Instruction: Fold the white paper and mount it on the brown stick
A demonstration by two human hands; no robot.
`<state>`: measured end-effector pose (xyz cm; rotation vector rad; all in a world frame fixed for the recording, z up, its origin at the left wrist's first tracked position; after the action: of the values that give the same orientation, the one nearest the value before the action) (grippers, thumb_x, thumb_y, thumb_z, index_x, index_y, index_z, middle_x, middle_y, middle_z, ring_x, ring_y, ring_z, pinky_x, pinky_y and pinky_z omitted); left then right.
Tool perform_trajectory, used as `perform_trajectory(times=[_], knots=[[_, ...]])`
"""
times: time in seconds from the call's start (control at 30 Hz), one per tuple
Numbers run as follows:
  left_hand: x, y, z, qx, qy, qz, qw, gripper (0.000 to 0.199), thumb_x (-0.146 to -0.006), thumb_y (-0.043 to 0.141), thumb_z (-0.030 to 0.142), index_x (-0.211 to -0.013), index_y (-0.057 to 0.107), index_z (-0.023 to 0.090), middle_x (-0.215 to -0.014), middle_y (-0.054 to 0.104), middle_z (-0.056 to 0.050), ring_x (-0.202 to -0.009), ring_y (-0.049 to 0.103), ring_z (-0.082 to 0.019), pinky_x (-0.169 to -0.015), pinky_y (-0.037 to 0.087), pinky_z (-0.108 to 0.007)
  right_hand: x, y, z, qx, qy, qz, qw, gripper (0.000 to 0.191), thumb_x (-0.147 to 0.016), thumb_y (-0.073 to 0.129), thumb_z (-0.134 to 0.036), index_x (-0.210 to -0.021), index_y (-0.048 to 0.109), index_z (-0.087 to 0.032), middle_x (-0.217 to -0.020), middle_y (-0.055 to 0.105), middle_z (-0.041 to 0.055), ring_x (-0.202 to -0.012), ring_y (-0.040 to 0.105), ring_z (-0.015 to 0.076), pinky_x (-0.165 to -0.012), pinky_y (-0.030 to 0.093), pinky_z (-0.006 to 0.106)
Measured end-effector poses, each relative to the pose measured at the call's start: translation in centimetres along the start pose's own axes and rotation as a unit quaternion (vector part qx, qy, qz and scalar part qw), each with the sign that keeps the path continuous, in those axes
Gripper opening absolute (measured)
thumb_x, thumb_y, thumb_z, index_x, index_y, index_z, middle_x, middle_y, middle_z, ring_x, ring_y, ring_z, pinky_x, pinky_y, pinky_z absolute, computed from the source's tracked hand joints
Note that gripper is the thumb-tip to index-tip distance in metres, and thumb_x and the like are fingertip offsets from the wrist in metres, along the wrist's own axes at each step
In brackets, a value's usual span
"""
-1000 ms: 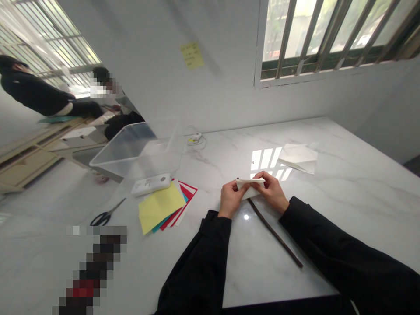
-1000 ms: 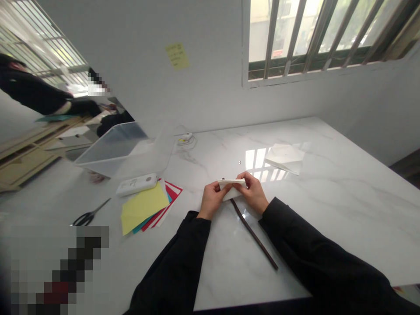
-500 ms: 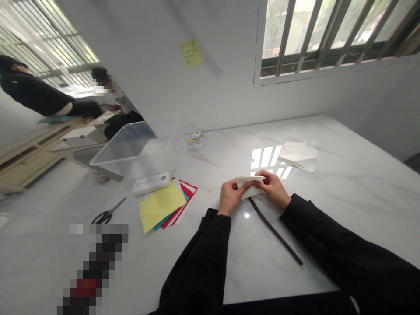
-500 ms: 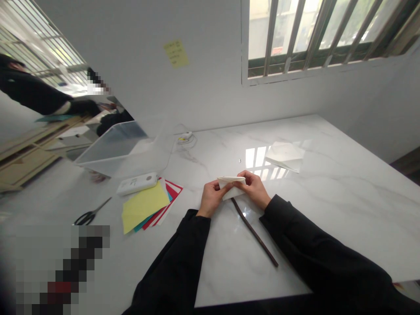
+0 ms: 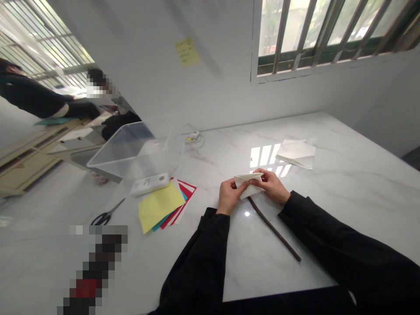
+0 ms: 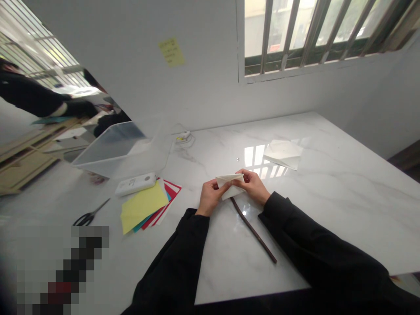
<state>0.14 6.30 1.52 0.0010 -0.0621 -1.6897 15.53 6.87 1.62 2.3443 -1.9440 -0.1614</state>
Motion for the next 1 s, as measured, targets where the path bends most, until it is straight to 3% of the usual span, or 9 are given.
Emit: perform_trajectory(times=[0.17,0.53,1.0], knots=[[0.03,-0.41,0.01,-0.033,0.007,0.021,0.999,0.054,-0.068,0.09,0.059,-0.094,0.082,0.013,-0.07,0.07,-0.004,-0.07,0.065,-0.019,-0.064,0.052,-0.029,0.01,-0.06,-0.45,0.005,-0.025,0.01,1.0,0.043,-0.073,0.089,-0.055,-0.084,0.065,-0.021,-0.076,0.063,-0.0017,-0.069,0.055,0.015,-0.066,0.045,0.03],[0.53,-0.1,0.01,-0.007,-0.006,0.032,0.999,0.056,-0.068,0.09,0.056,-0.1,0.082,0.011,-0.089,0.08,-0.009,-0.075,0.071,-0.021,-0.072,0.056,-0.032,0.02,-0.22,-0.28,0.031,-0.044,0.013,0.998,0.044,-0.075,0.087,-0.058,-0.084,0.064,-0.021,-0.078,0.06,-0.001,-0.069,0.052,0.015,-0.063,0.043,0.029],[0.49,0.15,0.09,0.002,0.016,0.034,0.999,0.052,-0.07,0.089,0.054,-0.099,0.082,0.012,-0.092,0.081,-0.009,-0.079,0.073,-0.022,-0.076,0.057,-0.034,-0.09,-0.56,-0.57,0.085,-0.093,0.009,0.992,0.043,-0.08,0.082,-0.06,-0.085,0.065,-0.021,-0.08,0.06,-0.0007,-0.072,0.05,0.0156,-0.066,0.041,0.03]])
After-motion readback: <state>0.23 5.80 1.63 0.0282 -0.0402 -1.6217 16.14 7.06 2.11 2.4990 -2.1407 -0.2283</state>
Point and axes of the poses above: each hand's wrist, its own x-axis away from the middle knuckle, its own y-axis out of the palm, z = x × y, the point moved 10 cm from there along -x, towards the middle knuckle
